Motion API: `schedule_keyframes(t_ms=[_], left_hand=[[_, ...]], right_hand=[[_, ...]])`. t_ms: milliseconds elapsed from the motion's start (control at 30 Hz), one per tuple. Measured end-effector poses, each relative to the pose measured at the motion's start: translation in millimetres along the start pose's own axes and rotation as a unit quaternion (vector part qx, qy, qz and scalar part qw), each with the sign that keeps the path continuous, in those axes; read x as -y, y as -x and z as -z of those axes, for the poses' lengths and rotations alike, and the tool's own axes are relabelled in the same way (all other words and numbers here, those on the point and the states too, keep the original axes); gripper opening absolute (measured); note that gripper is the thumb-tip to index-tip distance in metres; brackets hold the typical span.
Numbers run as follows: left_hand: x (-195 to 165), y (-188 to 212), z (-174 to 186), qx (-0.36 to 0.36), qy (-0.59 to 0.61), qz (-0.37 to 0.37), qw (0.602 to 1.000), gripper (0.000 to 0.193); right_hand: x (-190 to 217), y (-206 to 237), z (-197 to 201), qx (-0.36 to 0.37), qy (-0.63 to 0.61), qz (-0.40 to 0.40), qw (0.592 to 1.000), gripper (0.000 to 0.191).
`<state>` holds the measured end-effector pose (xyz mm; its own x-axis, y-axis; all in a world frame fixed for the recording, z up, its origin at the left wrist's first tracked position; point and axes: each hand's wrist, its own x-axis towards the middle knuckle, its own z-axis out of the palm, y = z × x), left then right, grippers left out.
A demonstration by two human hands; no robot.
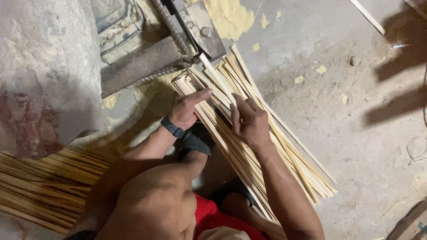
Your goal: The person sits on the floor and uses a fixed blade splitter to separate a bundle of bamboo strips into thinner pieces. They feed the strips through the blade, collect the split pieces, and occasionally reposition the bundle to continue splitting.
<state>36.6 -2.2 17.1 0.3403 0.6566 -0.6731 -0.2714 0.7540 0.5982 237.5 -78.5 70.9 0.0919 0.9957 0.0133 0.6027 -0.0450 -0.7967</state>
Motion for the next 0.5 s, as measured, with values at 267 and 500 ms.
schedule_keyframes(t_ms=[267, 500], left_hand=[[9.7, -17.4, 12.5, 0.008, 0.032, 0.01, 0.999, 0.052], [19.0, -22.8, 25.3, 0.02, 0.057, 0.01, 0.998, 0.047]], right_hand=[[0.2, -28.5, -20.0, 0.018, 0.092, 0.018, 0.995, 0.021], [6.2, -51.4, -37.2, -0.007, 0.056, 0.03, 0.998, 0.019]])
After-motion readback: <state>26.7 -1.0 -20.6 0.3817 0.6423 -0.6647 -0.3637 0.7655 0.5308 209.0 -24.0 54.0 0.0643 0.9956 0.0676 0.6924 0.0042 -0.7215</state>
